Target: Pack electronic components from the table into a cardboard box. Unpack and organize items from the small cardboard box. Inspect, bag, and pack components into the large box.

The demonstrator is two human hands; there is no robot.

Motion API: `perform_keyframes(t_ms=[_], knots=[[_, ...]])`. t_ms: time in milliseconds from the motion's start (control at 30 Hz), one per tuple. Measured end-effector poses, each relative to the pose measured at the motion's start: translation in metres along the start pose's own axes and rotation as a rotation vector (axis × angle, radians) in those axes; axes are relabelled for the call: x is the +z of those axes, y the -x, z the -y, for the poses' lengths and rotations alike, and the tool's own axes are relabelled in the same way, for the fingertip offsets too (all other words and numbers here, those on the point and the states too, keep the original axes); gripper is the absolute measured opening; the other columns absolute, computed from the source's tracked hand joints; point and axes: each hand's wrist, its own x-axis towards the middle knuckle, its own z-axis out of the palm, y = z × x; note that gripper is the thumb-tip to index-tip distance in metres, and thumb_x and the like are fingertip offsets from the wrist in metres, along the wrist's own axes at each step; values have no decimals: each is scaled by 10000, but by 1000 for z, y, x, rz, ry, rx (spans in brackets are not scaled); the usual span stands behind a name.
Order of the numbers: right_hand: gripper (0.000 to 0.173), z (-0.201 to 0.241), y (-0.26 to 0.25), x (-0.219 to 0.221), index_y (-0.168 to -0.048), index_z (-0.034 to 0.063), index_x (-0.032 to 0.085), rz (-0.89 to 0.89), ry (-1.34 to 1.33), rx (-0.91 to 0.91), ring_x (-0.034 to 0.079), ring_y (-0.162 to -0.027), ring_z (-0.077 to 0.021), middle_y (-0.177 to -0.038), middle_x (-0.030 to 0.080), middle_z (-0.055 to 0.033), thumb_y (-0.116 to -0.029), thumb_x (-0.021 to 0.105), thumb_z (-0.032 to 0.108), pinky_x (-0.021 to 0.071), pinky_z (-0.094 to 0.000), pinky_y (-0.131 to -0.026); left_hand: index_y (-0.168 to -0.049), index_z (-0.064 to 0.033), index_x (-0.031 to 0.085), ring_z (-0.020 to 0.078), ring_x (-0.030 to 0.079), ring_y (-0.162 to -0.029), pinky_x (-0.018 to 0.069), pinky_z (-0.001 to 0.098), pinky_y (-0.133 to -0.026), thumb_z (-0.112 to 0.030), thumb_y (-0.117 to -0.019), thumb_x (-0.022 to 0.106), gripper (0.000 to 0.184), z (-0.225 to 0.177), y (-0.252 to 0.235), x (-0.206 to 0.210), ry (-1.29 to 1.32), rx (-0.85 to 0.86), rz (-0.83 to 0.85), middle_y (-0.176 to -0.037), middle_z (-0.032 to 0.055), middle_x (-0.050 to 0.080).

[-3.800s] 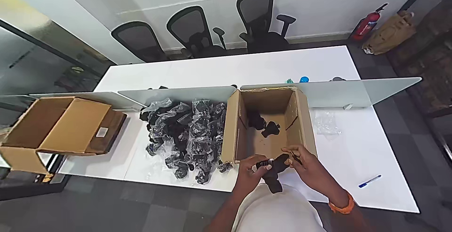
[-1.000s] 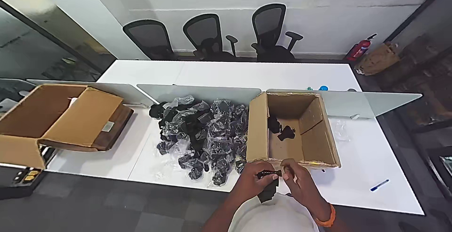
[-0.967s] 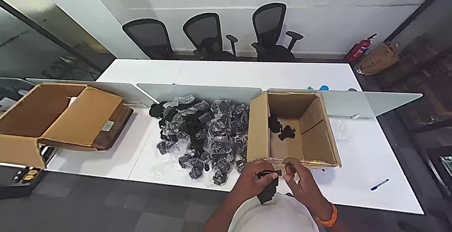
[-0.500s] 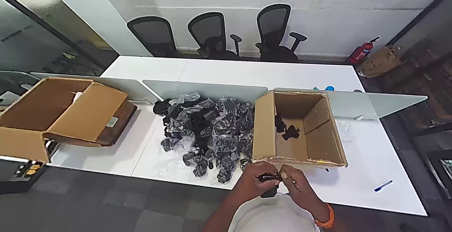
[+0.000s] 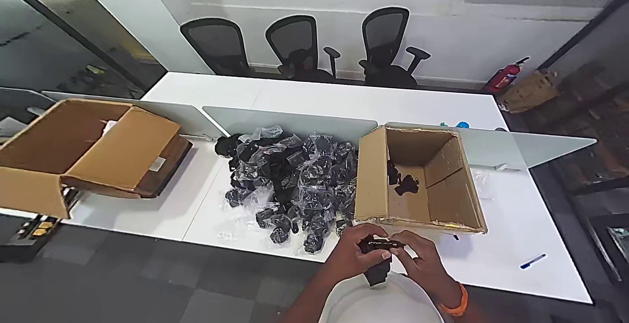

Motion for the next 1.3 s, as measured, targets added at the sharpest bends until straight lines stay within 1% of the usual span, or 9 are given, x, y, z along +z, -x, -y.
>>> perform_keyframes(t_ms=[167, 333, 500, 600, 733, 900, 1033, 1200, 1300], knots=[[236, 4, 6, 10, -1068, 89, 707, -72, -25, 160, 648, -772, -16, -904, 706, 21, -1034, 603, 298, 571, -202, -705, -1137, -5, 715, 198, 679, -1137, 573, 389, -1005, -151, -935, 746, 251, 7, 6, 5, -9, -14, -86, -1211, 117, 708], [447, 7, 12, 22, -800, 135, 565, 11, -95, 400, 451, -532, -41, -612, 464, 52, -1099, 393, 418, 392, -235, -501, -1075, -38, 747, 154, 688, -1088, 583, 351, -979, -135, -946, 737, 161, 9, 11, 3, -68, -9, -80, -1152, 75, 725], [448, 4, 8, 8, -1297, 71, 588, 95, 0, 224, 590, -760, -41, -909, 617, 7, -1022, 570, 424, 539, -224, -681, -1088, -37, 741, 151, 692, -1075, 587, 347, -966, -132, -954, 725, 165, 10, 12, -2, -69, -7, -84, -1147, 76, 727], [223, 1, 5, 8, -1087, 91, 666, 94, 78, 82, 628, -803, -58, -926, 652, -23, -1004, 633, 296, 558, -222, -714, -1081, -29, 740, 160, 698, -1058, 594, 355, -952, -126, -951, 726, 163, 9, 12, -2, -46, 23, -89, -1135, 85, 729], [508, 0, 2, 10, -770, 121, 590, 143, 130, 169, 548, -614, -92, -650, 533, 8, -1099, 363, 436, 467, -301, -573, -1080, -21, 741, 182, 698, -1067, 593, 372, -963, -109, -950, 727, 158, 6, 11, -4, -11, 28, -78, -1137, 98, 728], [426, 2, -4, -1, -1212, 87, 625, 163, 17, 185, 571, -703, -39, -839, 603, 15, -1014, 576, 461, 515, -221, -625, -1077, -23, 745, 168, 698, -1057, 593, 351, -953, -110, -941, 734, 161, 6, 13, -11, 0, -22, -125, -1132, 90, 729], [195, 3, -5, 3, -1143, 87, 680, 125, 30, 31, 662, -875, -64, -1046, 682, -36, -1010, 647, 226, 591, -226, -772, -1069, -20, 746, 166, 699, -1057, 595, 352, -948, -116, -940, 734, 162, 8, 15, -12, -1, -18, -133, -1131, 93, 731], [354, -2, -5, 14, -867, 88, 673, 78, 108, 179, 598, -668, -42, -726, 621, 15, -1085, 454, 261, 521, -224, -633, -1058, -18, 750, 168, 695, -1074, 580, 357, -973, -114, -937, 734, 155, 8, 17, -8, 5, -37, -121, -1123, 94, 736], [415, 0, -6, 9, -1123, 93, 701, 120, 149, 242, 619, -706, -56, -818, 665, 11, -1100, 385, 360, 555, -259, -672, -1069, -13, 746, 172, 695, -1071, 587, 348, -964, -106, -936, 737, 162, 9, 16, -8, 20, -63, -157, -1134, 96, 730]])
